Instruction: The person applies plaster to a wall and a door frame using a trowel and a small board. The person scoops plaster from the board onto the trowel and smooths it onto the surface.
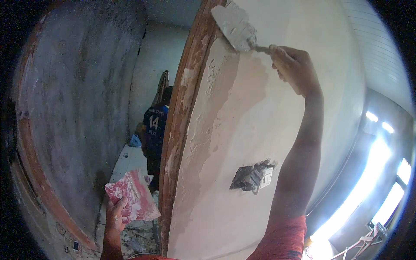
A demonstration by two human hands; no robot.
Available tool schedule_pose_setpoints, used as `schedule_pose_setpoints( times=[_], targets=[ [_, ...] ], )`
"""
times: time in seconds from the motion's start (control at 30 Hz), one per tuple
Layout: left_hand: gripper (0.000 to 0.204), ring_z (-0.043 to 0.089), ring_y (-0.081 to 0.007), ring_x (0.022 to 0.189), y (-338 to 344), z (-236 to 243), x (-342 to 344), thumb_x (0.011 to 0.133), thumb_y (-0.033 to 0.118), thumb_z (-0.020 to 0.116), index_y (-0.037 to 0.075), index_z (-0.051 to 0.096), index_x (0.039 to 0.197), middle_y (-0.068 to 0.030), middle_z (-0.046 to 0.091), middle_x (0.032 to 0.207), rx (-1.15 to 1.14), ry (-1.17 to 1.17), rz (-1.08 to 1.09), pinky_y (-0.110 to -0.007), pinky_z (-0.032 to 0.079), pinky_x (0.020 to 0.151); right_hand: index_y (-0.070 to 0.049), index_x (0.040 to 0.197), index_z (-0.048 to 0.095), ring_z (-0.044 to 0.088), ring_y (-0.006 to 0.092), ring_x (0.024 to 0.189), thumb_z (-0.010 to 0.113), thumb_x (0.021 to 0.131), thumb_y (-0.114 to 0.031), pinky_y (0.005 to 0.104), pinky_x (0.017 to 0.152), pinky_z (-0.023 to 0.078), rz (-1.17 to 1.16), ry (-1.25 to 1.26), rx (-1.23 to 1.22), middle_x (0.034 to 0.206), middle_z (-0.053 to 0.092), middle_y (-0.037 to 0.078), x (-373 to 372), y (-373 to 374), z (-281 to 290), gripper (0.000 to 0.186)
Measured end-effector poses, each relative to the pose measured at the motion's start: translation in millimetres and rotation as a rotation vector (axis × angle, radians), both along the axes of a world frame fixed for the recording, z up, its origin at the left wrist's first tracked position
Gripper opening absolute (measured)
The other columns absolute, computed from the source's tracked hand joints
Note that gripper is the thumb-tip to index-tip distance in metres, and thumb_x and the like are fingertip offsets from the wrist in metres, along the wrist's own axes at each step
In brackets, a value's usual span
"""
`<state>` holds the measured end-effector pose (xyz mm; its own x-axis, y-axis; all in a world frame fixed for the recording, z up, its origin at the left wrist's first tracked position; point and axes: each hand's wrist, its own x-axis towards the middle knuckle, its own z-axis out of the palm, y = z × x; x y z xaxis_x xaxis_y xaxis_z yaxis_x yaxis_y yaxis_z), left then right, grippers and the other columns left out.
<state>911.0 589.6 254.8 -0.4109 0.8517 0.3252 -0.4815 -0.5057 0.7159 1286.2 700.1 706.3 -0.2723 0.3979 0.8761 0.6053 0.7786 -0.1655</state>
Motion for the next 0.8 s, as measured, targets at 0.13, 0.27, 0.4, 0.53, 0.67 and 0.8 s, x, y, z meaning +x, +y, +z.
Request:
schedule_pose_setpoints(
  times=[0.13,0.27,0.4,0.53,0.67,0.8],
  targets=[
    [0.038,0.066,-0.0157,0.104,2,-9,-4,0.093,0.007,0.068,0.001,0.060,0.129,-0.0063,0.068,0.118,-0.028,0.003,0.020,-0.034,0.053,0.093,0.000,0.108,0.076,0.045,0.0074,0.053,0.063,0.101,-0.047,0.0260,0.048,0.037,-0.027,0.020,-0.062,0.066,0.055,-0.001,-4,1,-32,0.049],
    [0.038,0.066,-0.0157,0.105,9,-26,-18,0.093,0.006,0.068,0.002,0.059,0.130,-0.0062,0.068,0.119,-0.034,0.020,-0.034,-0.035,0.053,0.094,-0.001,0.109,0.077,0.048,0.0075,0.055,0.065,0.100,-0.042,0.0259,0.050,0.040,-0.031,0.009,-0.060,0.068,0.058,0.001,-14,7,-70,0.044],
    [0.040,0.066,-0.0174,0.108,3,-12,-4,0.093,0.007,0.068,0.002,0.058,0.132,-0.0066,0.068,0.121,-0.071,-0.004,-0.025,-0.037,0.053,0.096,0.000,0.108,0.077,0.052,0.0082,0.058,0.066,0.099,-0.039,0.0271,0.053,0.045,-0.030,-0.058,-0.128,0.070,0.061,0.001,-20,15,-84,0.041],
    [0.041,0.066,-0.0184,0.110,1,-6,-4,0.093,0.008,0.068,0.002,0.058,0.132,-0.0068,0.068,0.121,-0.112,-0.025,-0.045,-0.038,0.052,0.098,0.001,0.104,0.078,0.057,0.0101,0.062,0.070,0.096,-0.032,0.0280,0.058,0.050,0.020,0.006,-0.239,0.069,0.064,0.004,-23,18,-128,0.035],
    [0.042,0.067,-0.0199,0.109,-1,1,-4,0.091,0.008,0.068,0.003,0.059,0.131,-0.0073,0.068,0.120,-0.149,-0.072,-0.034,-0.039,0.055,0.096,-0.004,0.106,0.077,0.066,0.0216,0.070,0.072,0.095,-0.022,0.0368,0.067,0.054,0.040,-0.118,-0.492,0.084,0.072,0.013,-25,16,-196,0.023],
    [0.039,0.069,-0.0188,0.100,-2,4,-10,0.089,0.015,0.071,0.008,0.062,0.126,-0.0046,0.069,0.112,-0.281,-0.069,-0.059,-0.039,0.057,0.085,-0.004,0.104,0.078,0.067,0.0206,0.072,0.074,0.094,-0.022,0.0349,0.068,0.054,0.279,-0.278,-0.622,0.087,0.074,0.011,-21,28,-279,0.021]
  ],
)
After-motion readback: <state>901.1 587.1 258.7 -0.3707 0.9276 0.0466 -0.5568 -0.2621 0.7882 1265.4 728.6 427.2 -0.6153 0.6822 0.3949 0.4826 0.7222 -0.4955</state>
